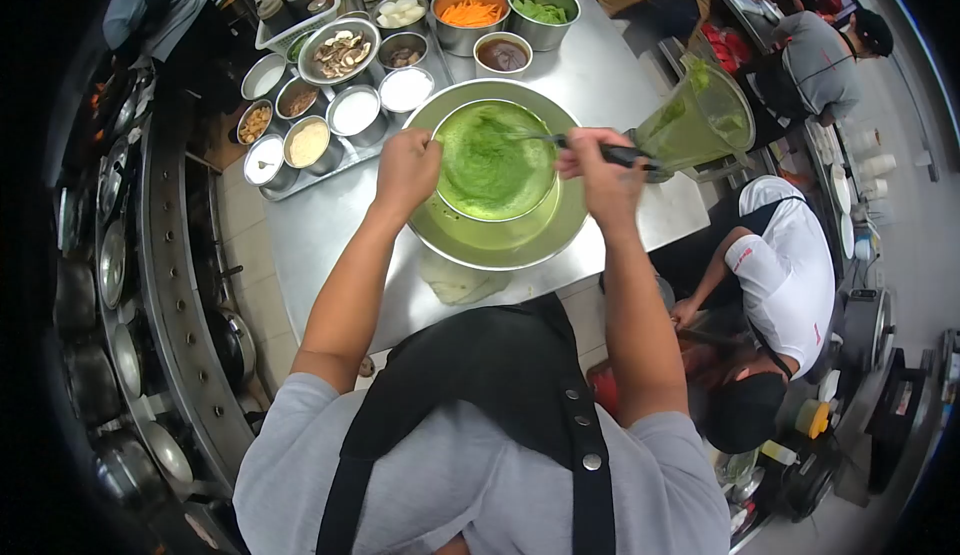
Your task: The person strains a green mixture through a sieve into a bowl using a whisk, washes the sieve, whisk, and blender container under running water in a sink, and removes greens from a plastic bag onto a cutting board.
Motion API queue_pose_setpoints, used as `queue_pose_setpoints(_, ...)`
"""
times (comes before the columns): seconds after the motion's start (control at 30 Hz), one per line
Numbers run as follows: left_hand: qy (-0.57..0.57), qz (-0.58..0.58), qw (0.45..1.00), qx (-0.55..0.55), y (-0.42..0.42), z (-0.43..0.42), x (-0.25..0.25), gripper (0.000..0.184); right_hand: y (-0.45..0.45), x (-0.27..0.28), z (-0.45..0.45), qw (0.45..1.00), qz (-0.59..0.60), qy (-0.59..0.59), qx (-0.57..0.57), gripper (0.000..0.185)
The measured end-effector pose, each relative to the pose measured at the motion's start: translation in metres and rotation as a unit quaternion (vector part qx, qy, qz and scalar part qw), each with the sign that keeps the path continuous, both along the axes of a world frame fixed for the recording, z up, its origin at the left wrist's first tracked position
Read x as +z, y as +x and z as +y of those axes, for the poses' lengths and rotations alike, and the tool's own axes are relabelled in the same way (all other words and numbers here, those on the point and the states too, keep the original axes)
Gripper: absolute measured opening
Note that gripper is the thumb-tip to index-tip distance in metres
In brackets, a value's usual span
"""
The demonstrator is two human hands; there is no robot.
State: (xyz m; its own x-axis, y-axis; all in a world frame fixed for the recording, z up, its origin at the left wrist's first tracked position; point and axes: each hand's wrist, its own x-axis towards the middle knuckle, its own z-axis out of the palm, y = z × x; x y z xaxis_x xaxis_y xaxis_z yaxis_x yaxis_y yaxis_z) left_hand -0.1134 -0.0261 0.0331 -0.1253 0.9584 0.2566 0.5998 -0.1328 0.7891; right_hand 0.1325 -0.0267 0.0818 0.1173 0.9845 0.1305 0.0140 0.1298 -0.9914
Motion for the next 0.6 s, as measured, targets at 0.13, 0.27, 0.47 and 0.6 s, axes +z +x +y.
queue_pose_setpoints(0.13, 0.032, -0.028, 0.999, 0.010, -0.005, 0.001, -0.005, 0.020, 0.016, 0.004, -0.017, 0.994, -0.048, -0.036, 0.089, 0.016)
queue_pose_setpoints(0.27, 0.031, 0.025, 0.999, 0.004, -0.007, 0.005, -0.006, 0.020, 0.015, 0.003, -0.008, 1.000, -0.018, -0.022, -0.003, 0.017)
queue_pose_setpoints(0.47, 0.040, -0.009, 0.999, 0.008, -0.006, 0.005, -0.005, 0.020, 0.023, 0.010, -0.021, 0.993, -0.028, -0.067, 0.089, 0.018)
queue_pose_setpoints(0.6, -0.022, -0.003, 1.000, 0.006, 0.000, 0.007, -0.003, 0.020, 0.011, 0.001, -0.008, 0.998, -0.032, 0.000, 0.049, 0.014)
